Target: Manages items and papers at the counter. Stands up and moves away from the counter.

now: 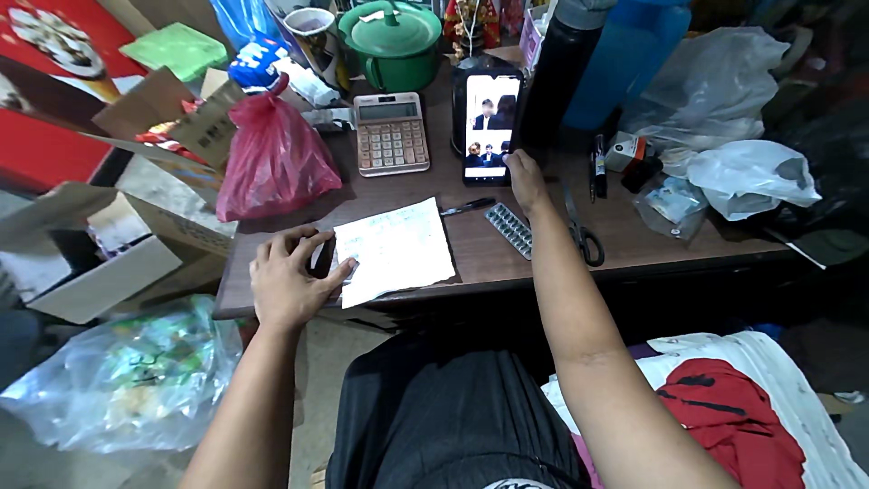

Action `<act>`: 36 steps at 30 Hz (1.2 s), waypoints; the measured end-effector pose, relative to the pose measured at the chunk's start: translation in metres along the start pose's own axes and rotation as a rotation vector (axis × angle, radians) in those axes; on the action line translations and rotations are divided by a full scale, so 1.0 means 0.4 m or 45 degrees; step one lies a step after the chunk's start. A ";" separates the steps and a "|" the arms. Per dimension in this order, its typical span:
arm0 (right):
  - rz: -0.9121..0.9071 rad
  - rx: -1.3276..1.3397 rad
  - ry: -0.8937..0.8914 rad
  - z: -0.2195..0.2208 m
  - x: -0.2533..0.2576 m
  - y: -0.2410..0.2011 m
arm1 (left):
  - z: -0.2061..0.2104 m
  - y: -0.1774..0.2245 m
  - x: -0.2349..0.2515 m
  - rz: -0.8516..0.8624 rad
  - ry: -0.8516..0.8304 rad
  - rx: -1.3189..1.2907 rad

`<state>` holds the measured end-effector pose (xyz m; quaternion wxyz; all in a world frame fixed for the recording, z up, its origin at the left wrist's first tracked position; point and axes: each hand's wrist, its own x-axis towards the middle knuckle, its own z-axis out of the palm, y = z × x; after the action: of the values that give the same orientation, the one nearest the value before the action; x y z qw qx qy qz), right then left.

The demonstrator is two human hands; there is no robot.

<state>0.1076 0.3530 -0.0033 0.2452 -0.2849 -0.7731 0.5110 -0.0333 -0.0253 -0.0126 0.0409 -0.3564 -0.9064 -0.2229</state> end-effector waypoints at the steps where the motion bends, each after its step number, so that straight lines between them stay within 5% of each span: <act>1: 0.001 0.003 -0.001 0.000 -0.001 0.000 | 0.000 0.000 -0.001 -0.005 0.001 0.001; 36: -0.007 0.015 0.006 0.006 0.003 0.002 | 0.004 -0.007 0.001 0.012 0.012 0.014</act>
<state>0.1052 0.3527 -0.0048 0.2501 -0.2824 -0.7703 0.5141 -0.0353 -0.0260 -0.0148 0.0481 -0.3595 -0.9057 -0.2194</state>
